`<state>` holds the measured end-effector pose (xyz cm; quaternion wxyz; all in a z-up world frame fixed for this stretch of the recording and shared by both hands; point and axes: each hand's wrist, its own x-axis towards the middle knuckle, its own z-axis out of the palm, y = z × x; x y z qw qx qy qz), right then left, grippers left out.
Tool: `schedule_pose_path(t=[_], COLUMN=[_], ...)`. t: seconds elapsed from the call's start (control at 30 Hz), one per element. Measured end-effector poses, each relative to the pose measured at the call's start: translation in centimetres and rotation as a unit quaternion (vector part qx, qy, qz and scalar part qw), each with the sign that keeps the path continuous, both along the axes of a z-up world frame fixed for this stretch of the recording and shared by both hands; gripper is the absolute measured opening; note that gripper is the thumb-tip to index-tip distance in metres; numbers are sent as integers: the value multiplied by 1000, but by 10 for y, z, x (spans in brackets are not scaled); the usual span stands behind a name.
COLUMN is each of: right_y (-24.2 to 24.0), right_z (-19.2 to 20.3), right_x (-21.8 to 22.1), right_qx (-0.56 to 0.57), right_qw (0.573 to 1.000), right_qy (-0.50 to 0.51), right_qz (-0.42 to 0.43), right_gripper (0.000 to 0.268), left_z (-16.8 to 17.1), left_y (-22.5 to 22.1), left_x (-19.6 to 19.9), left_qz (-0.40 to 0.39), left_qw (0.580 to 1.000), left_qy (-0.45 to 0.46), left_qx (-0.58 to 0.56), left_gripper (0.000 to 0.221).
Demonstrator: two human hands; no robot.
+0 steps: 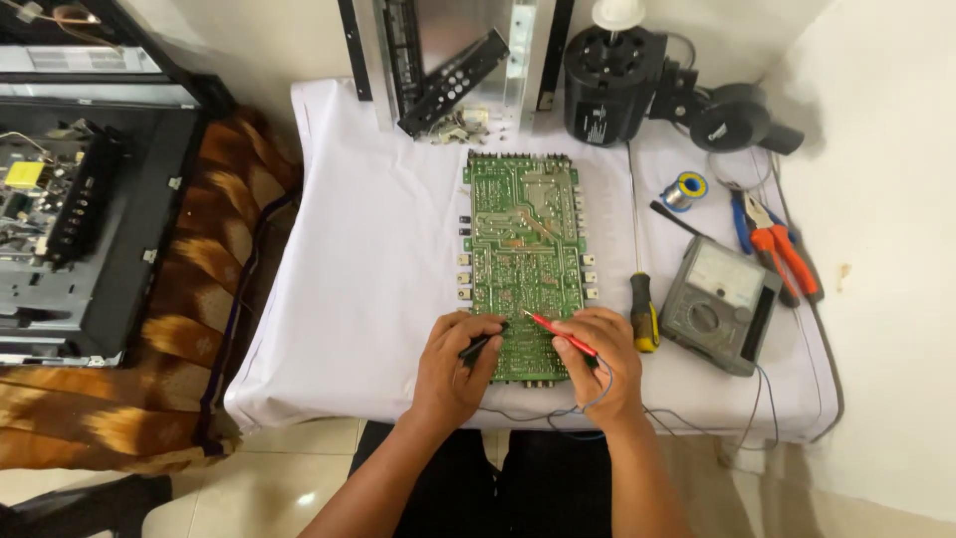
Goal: Testing components on a circuit board using a multimeter
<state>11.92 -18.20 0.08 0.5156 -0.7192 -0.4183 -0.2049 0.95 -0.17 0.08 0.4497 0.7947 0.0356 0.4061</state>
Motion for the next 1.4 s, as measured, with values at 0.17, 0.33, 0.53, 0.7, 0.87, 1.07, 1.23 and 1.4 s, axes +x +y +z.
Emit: schedule_pose_path(t=[0.17, 0.33, 0.53, 0.7, 0.87, 1.07, 1.23, 1.4], right_y=[-2, 4, -6, -6, -11, -10, -11, -7], right_z=[-4, 6, -10, -7, -8, -7, -14, -4], right_x=[-2, 1, -11, -7, -8, -9, -9, -8], right_qx=[-38, -48, 6, 62, 23, 24, 35, 26], right_qw=[999, 999, 999, 994, 997, 996, 995, 997], right_qy=[-5, 0, 38, 91, 75, 75, 84, 74], right_qz=[2, 13, -12, 1, 23, 47, 28, 23], right_gripper=[12, 14, 15, 14, 14, 13, 12, 12], left_z=[-2, -2, 0, -1, 7, 10, -5, 8], left_y=[-3, 2, -2, 0, -3, -3, -2, -2], left_x=[-5, 1, -11, -3, -6, -5, -5, -5], left_qz=[-3, -12, -16, -10, -18, -16, -8, 13], left_qw=[1000, 1000, 999, 1000, 999, 999, 999, 999], left_qy=[20, 8, 32, 25, 30, 16, 29, 29], left_qx=[1, 1, 1, -10, -21, -39, -36, -9], left_gripper=[9, 10, 9, 9, 12, 15, 18, 20])
